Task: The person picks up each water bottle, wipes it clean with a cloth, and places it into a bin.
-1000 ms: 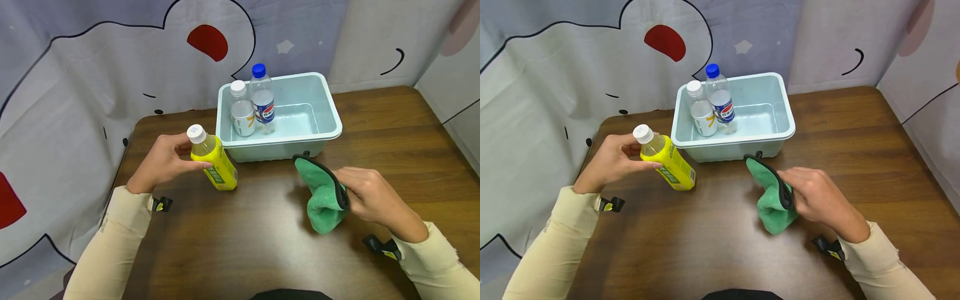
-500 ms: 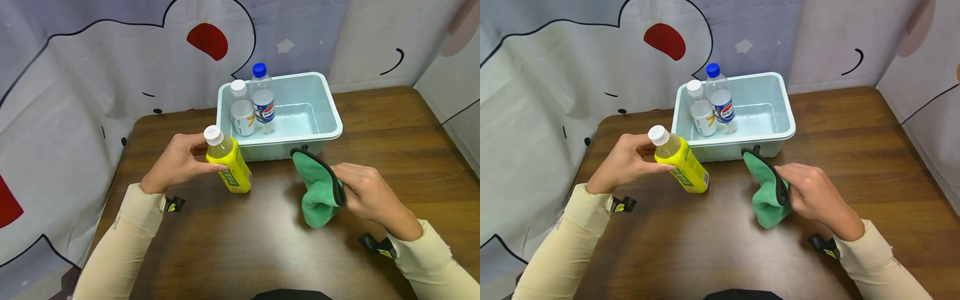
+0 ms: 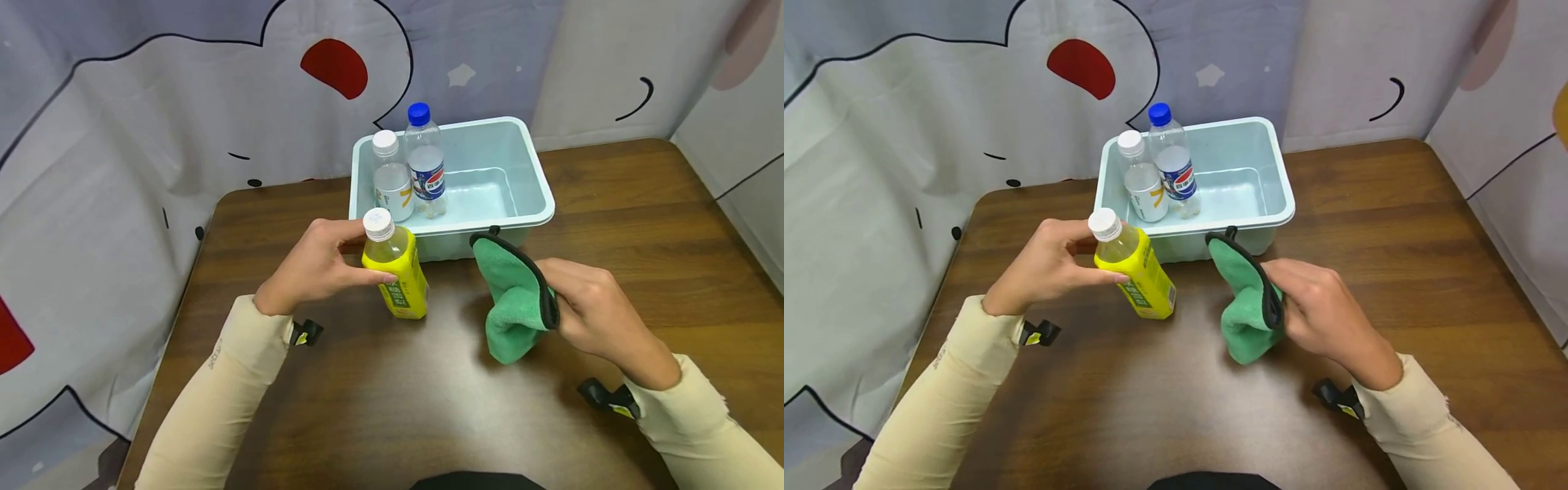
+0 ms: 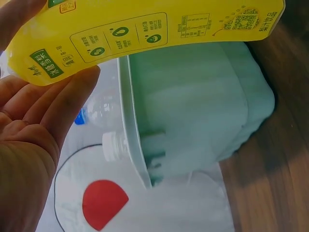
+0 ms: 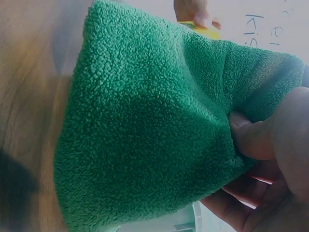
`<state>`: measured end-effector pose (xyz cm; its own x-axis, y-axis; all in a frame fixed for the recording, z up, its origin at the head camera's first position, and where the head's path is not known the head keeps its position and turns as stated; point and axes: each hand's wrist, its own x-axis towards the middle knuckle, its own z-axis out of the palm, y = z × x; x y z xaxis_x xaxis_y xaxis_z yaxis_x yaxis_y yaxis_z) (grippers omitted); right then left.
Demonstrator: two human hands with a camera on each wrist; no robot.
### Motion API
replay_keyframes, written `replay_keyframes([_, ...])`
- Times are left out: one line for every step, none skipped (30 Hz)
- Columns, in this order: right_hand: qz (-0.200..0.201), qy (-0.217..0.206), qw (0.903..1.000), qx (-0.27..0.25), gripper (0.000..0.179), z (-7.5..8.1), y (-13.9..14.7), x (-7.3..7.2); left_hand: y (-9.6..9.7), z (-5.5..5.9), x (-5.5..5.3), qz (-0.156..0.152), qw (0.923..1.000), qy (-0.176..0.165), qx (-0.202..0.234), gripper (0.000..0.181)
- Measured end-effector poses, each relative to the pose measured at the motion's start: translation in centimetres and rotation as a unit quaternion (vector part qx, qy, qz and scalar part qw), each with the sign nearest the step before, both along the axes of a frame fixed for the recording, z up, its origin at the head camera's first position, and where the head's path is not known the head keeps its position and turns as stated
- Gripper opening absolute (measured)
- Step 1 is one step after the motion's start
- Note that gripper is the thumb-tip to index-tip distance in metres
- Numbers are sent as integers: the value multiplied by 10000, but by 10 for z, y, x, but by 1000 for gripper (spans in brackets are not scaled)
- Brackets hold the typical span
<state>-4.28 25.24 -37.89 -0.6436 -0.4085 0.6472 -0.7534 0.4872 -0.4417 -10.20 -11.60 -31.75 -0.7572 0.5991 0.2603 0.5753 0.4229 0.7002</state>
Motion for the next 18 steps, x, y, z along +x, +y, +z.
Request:
replay_keyframes([24,36,10000,-59,28,1,-1,0,2,0,0,-29,10000,1,-8,56])
replay_keyframes([33,26,9999,-108,29,1,-1,0,5,0,-1,-60,10000,-4,-11,56])
replay_keyframes([43,30,9999,-150,30,2,-1,0,7,0,-1,-82,10000,9,-27,57])
replay_keyframes([53,58,9998,-171,31,2,-2,0,10,-1,-1,-106,9999,12,-42,57])
replay_keyframes([48,58,9998,-187,32,2,-2,0,12,-1,-2,-130,9999,24,-57,57])
replay_keyframes([29,67,9998,-192,32,3,-3,0,14,-1,-2,-166,9998,25,-58,57])
replay_keyframes([7,68,9998,-192,32,3,-3,0,17,-2,-2,-200,9998,35,-70,56])
replay_keyframes([-20,35,9998,-195,32,3,-3,0,19,-2,-3,-232,9997,46,-80,56])
replay_keyframes([-43,41,9998,-194,32,3,-3,0,22,-3,-4,-263,9996,55,-93,55])
replay_keyframes([-65,69,9998,-192,32,3,-4,-1,24,-3,-4,-293,9995,53,-111,55])
replay_keyframes([-89,76,9997,-197,32,4,-4,-1,26,-3,-4,-313,9994,48,-128,55])
replay_keyframes([-107,103,9997,-201,32,4,-4,-1,28,-4,-5,-339,9993,21,-136,55])
replay_keyframes([-122,112,9996,-216,32,4,-5,-1,30,-4,-5,-352,9992,19,-162,55])
replay_keyframes([-142,123,9996,-233,32,4,-5,-1,32,-5,-5,-360,9992,17,-188,56])
replay_keyframes([-151,155,9995,-248,33,4,-5,-1,35,-5,-5,-371,9991,19,-211,57])
replay_keyframes([-155,165,9994,-274,33,5,-6,-2,37,-5,-5,-389,9990,28,-230,57])
replay_keyframes([-157,163,9993,-298,33,5,-6,-2,39,-6,-5,-406,9989,42,-241,58])
replay_keyframes([-162,160,9992,-319,33,5,-7,-2,41,-6,-6,-429,9987,69,-254,57])
